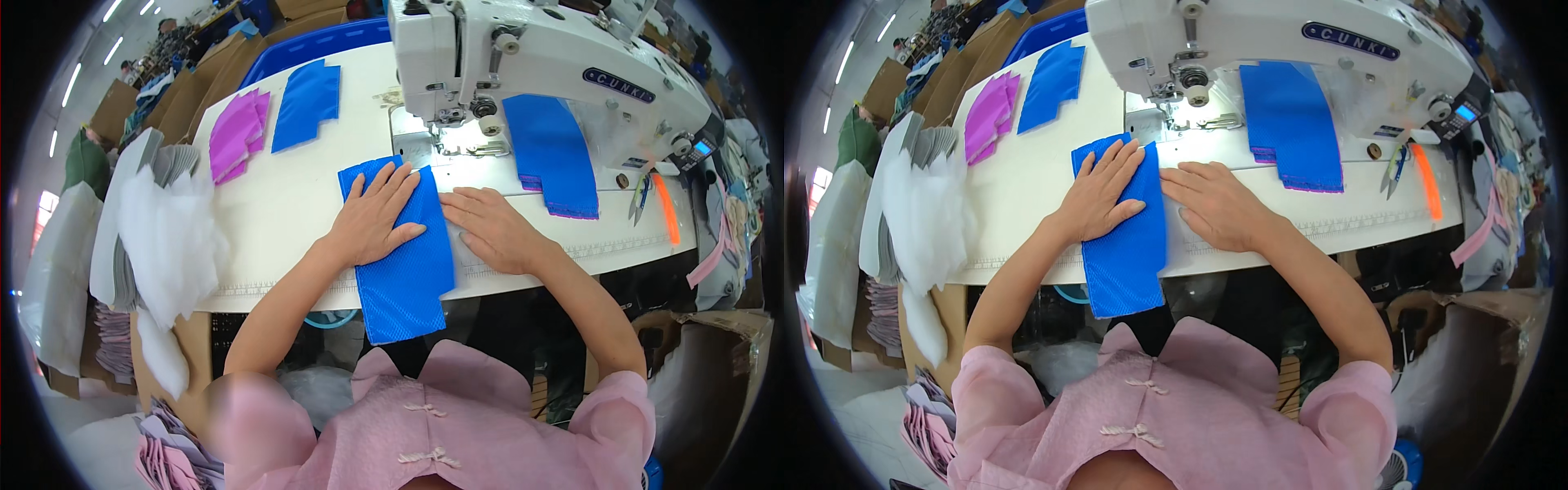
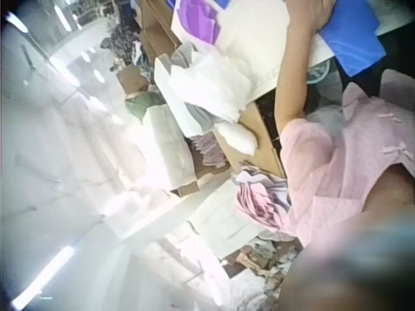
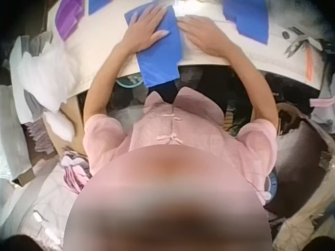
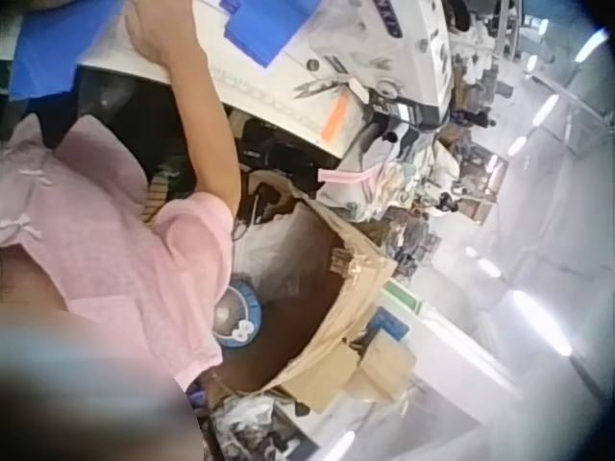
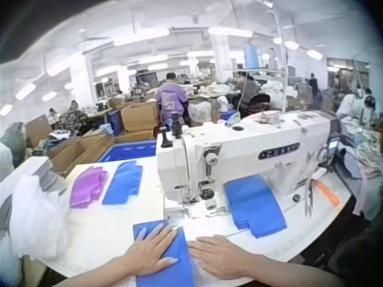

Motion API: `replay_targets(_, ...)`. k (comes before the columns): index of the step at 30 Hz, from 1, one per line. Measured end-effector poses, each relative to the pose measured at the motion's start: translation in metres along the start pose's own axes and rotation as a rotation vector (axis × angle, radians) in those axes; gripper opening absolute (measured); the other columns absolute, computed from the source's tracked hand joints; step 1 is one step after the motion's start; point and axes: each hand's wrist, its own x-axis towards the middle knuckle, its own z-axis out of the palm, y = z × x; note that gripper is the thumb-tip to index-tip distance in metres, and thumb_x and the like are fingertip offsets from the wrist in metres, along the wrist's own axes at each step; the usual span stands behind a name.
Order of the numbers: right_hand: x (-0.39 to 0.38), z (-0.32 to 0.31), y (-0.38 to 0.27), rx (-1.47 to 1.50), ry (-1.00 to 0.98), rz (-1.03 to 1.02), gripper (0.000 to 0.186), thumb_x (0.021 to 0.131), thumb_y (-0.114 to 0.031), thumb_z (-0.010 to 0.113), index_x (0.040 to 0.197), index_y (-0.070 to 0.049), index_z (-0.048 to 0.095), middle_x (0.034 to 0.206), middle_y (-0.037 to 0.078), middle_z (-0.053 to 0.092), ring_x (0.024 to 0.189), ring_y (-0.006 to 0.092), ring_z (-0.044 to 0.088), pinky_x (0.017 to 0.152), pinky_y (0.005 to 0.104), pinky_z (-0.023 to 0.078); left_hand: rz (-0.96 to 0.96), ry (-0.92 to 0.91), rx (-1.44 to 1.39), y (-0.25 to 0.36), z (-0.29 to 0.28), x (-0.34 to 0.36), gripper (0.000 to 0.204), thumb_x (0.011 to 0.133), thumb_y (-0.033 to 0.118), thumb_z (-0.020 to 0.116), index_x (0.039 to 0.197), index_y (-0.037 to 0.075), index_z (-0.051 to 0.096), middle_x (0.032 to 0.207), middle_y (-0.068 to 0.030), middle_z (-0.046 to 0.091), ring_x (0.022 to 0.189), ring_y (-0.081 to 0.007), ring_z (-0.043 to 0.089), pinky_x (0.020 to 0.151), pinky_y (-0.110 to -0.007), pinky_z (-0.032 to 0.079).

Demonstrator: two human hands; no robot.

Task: The person is sewing blue and pink fabric pieces together using a sewing machine in a workshop.

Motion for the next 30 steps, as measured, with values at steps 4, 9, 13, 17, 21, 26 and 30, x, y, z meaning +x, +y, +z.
replay_targets(4,0.007,0.001,0.005,0.014,0.037,-0.071,0.041,0.081,-0.030,0.052,0.114,-0.004,0.050,0.125,0.011,0.045,0.118,0.0277,0.037,0.096,0.0414,0.029,0.003,0.000,-0.003,-0.001,0.001,-0.001,0.076,0.079,0.066,0.030,0.137,0.017,0.024,0.142,-0.0069,0.021,0.132,-0.0287,0.016,0.105,-0.050,0.009)
replay_targets(9,0.010,0.008,0.004,-0.091,0.014,-0.030,0.047,0.078,-0.035,0.054,0.114,-0.005,0.049,0.124,0.010,0.045,0.117,0.0275,0.038,0.094,0.0440,0.029,0.042,0.001,-0.004,-0.001,0.001,-0.001,0.074,0.078,0.068,0.030,0.136,0.022,0.025,0.142,-0.0037,0.023,0.132,-0.0307,0.015,0.105,-0.052,0.008)
replay_targets(13,0.010,0.008,0.003,-0.163,0.014,-0.040,0.048,0.078,-0.038,0.055,0.114,-0.006,0.049,0.121,0.009,0.046,0.116,0.0274,0.039,0.093,0.0436,0.030,0.058,-0.023,0.012,-0.001,-0.003,-0.001,0.074,0.077,0.069,0.030,0.135,0.023,0.028,0.141,-0.0026,0.024,0.131,-0.0316,0.015,0.105,-0.053,0.008)
replay_targets(17,0.011,0.006,-0.001,-0.097,-0.048,0.017,0.051,0.078,-0.036,0.056,0.119,-0.008,0.046,0.125,0.010,0.043,0.121,0.0271,0.033,0.099,0.0454,0.024,0.074,-0.059,0.020,-0.006,-0.006,-0.003,0.074,0.077,0.070,0.029,0.134,0.022,0.031,0.141,-0.0025,0.025,0.131,-0.0317,0.015,0.105,-0.053,0.008)
replay_targets(21,0.011,0.003,-0.001,-0.105,-0.072,0.024,0.053,0.077,-0.038,0.058,0.119,-0.008,0.046,0.125,0.009,0.043,0.121,0.0270,0.033,0.099,0.0453,0.024,0.085,-0.068,-0.009,-0.007,-0.008,-0.002,0.074,0.076,0.069,0.031,0.133,0.022,0.033,0.140,-0.0029,0.026,0.131,-0.0320,0.015,0.105,-0.053,0.008)
replay_targets(26,0.012,0.004,-0.001,-0.088,-0.063,0.037,0.053,0.076,-0.039,0.059,0.117,-0.008,0.047,0.125,0.009,0.043,0.121,0.0269,0.033,0.099,0.0456,0.024,0.090,-0.081,-0.016,-0.009,-0.010,-0.002,0.074,0.076,0.069,0.034,0.133,0.021,0.033,0.140,-0.0030,0.027,0.131,-0.0317,0.015,0.105,-0.053,0.008)
replay_targets(30,0.012,0.003,-0.001,-0.072,-0.083,0.043,0.055,0.074,-0.042,0.061,0.116,-0.008,0.047,0.125,0.008,0.043,0.121,0.0269,0.033,0.099,0.0459,0.024,0.093,-0.095,-0.019,-0.011,-0.012,-0.002,0.074,0.076,0.068,0.036,0.132,0.021,0.034,0.140,-0.0034,0.028,0.131,-0.0320,0.016,0.105,-0.053,0.009)
